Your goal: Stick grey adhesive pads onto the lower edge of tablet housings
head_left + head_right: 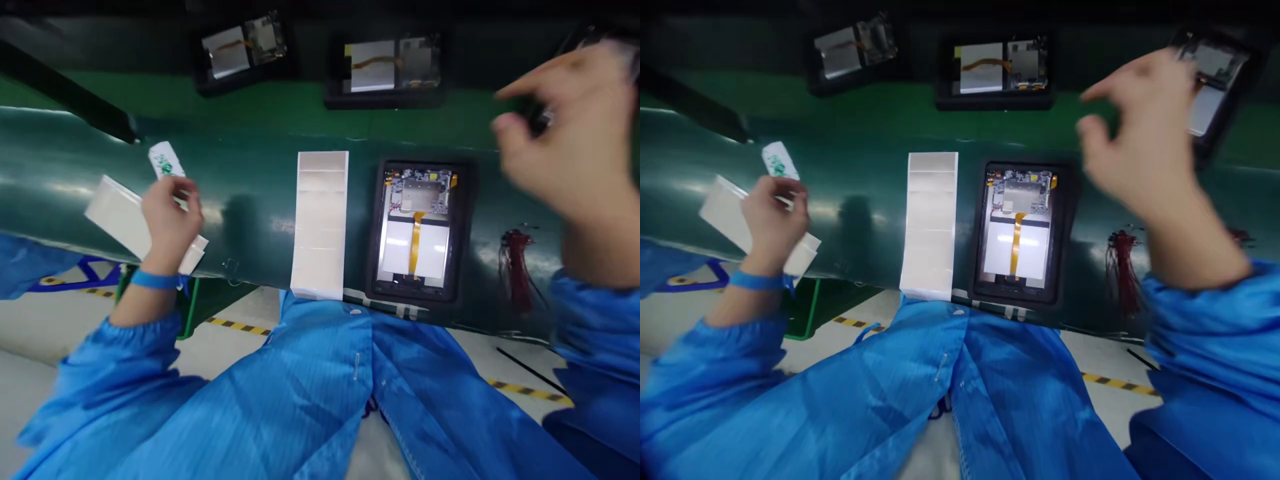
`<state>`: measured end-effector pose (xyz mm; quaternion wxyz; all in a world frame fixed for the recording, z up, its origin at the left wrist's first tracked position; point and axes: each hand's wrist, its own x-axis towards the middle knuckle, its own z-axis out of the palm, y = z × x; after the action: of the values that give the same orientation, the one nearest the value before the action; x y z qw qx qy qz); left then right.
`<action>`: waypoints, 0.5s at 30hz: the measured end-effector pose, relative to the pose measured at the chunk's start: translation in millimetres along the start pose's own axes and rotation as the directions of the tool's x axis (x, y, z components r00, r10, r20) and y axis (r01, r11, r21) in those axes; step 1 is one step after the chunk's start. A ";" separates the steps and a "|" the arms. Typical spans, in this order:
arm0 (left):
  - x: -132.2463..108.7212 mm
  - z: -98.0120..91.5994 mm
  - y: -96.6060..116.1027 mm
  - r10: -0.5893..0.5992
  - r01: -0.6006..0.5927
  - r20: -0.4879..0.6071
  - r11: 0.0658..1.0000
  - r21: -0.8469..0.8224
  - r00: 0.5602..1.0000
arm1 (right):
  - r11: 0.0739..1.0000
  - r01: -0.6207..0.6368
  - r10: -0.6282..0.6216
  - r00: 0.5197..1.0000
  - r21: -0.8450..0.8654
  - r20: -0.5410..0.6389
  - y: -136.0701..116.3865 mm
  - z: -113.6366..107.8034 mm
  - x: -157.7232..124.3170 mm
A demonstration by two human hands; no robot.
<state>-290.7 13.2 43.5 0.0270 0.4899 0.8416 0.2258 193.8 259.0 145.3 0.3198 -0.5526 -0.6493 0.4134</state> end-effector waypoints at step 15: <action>-191.0 27.8 81.5 -0.016 0.271 0.384 0.735 -0.622 0.923 | 0.703 0.696 -0.436 0.584 -0.147 0.685 62.7 184.0 -211.7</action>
<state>-118.1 -102.7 18.1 0.3679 0.4126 0.7223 0.4156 100.9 20.4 14.8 0.0923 -0.2002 -0.9293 0.2964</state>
